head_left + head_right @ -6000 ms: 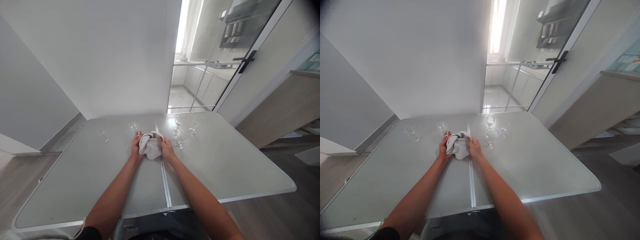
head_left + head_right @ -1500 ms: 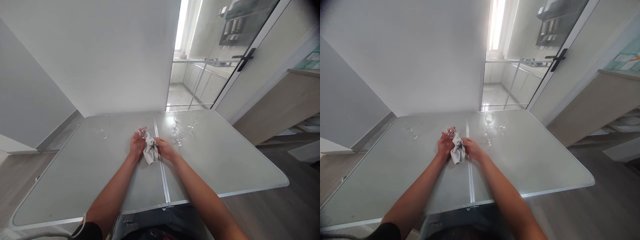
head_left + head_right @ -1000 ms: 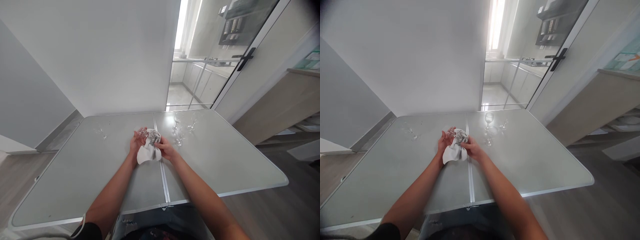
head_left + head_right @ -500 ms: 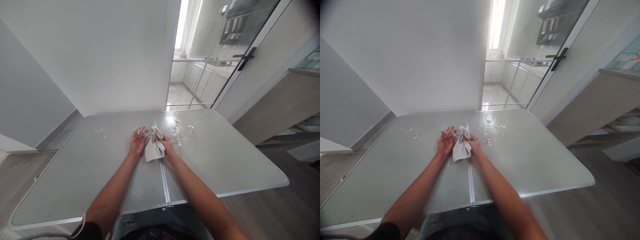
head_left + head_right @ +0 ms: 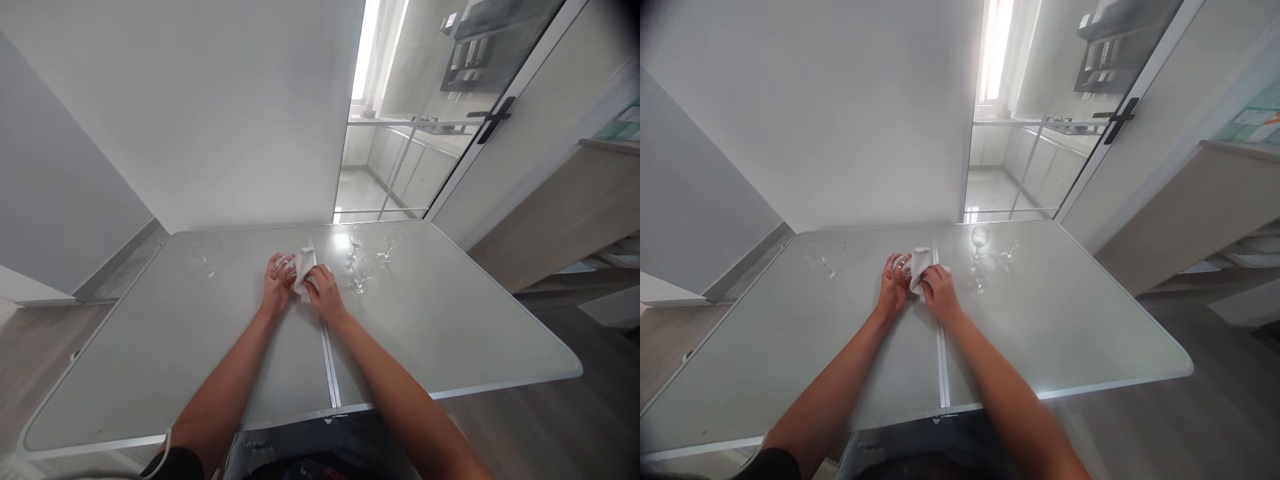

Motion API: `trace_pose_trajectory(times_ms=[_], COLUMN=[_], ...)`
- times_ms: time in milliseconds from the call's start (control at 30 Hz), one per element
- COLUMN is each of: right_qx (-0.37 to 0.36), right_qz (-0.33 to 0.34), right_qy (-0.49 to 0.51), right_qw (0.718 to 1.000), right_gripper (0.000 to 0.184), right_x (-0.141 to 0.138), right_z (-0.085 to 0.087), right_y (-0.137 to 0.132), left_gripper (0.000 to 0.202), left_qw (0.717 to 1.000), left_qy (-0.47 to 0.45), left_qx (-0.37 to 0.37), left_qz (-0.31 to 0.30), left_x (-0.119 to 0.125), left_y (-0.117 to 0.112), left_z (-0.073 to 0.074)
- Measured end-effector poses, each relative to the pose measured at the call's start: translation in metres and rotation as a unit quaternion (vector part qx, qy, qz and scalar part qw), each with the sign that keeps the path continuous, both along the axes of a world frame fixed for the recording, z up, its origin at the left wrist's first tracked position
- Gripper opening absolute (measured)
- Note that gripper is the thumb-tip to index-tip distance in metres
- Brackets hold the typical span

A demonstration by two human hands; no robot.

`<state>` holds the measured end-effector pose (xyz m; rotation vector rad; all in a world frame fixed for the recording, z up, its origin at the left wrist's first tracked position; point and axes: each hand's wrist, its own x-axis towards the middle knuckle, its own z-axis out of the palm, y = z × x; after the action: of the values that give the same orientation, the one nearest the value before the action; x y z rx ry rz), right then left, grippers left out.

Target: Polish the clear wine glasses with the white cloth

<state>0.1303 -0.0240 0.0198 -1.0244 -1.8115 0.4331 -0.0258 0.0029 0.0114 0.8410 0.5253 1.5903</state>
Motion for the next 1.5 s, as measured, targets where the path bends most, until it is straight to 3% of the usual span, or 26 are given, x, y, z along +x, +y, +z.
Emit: trace_pose_trajectory(times_ms=[100,233,300,400,467,533,633,733,833,900,1000,1133,1233,1300,1433,1500], right_qx=[-0.016,-0.055,-0.120,-0.244,-0.266,-0.222,-0.108,-0.027,0.001,-0.026,-0.091,-0.170,-0.228,-0.269,-0.333,-0.322], right_qz=[-0.040,-0.002,0.037,0.094,0.088,0.024,-0.137,-0.185,-0.096,0.003,0.113,0.093,0.071,0.096,0.178,0.164], right_qy=[-0.071,-0.102,-0.038,0.103,0.178,0.225,0.272,0.290,0.243,0.182,0.137,0.185,0.196,0.165,0.120,0.113], right_qw=[0.997,0.993,0.991,0.960,0.943,0.948,0.947,0.939,0.965,0.983,0.980,0.963,0.951,0.944,0.918,0.926], right_gripper=[0.032,0.013,0.020,0.036,0.036,0.029,0.020,0.026,0.030,0.023,0.018,0.033,0.021,0.029,0.025,0.022], right_x=[0.002,0.007,0.005,0.000,-0.002,0.000,0.007,0.011,0.009,0.006,0.003,0.002,0.000,-0.001,0.001,0.001], right_z=[-0.004,-0.002,-0.002,-0.005,-0.006,-0.006,-0.003,0.003,0.009,0.010,0.010,0.005,0.002,0.001,0.001,0.002], right_y=[0.003,0.007,0.008,0.009,0.009,0.007,0.004,0.001,0.001,0.000,0.000,0.003,0.005,0.006,0.003,0.002], left_gripper=[0.063,0.067,0.065,0.064,0.066,0.065,0.054,0.050,0.053,0.053,0.054,0.058,0.057,0.055,0.057,0.059], left_qw=[1.000,0.999,0.999,0.999,0.999,0.999,0.999,0.999,0.999,0.999,1.000,1.000,1.000,1.000,1.000,1.000], left_qy=[0.013,0.016,0.007,-0.005,-0.007,-0.014,-0.033,-0.033,-0.021,-0.012,0.006,0.005,0.002,0.004,0.010,0.014], left_qx=[0.008,0.002,-0.007,-0.027,-0.030,-0.023,-0.018,-0.012,-0.007,-0.013,-0.022,-0.017,-0.009,-0.005,-0.003,-0.003], left_qz=[-0.025,-0.035,-0.034,-0.034,-0.041,-0.046,-0.025,-0.015,-0.032,-0.030,-0.015,-0.003,-0.015,-0.019,-0.022,-0.023], left_x=[0.000,0.000,0.000,0.000,-0.001,-0.003,-0.006,-0.006,-0.002,0.000,0.001,-0.001,-0.001,0.000,0.000,0.001], left_y=[-0.003,-0.004,-0.004,-0.004,-0.003,-0.002,0.002,0.003,0.002,0.000,-0.002,-0.001,0.000,-0.001,-0.002,-0.002], left_z=[0.001,0.003,0.003,0.003,0.002,0.002,0.001,-0.001,-0.002,-0.001,0.000,0.000,0.000,0.001,0.000,0.000])
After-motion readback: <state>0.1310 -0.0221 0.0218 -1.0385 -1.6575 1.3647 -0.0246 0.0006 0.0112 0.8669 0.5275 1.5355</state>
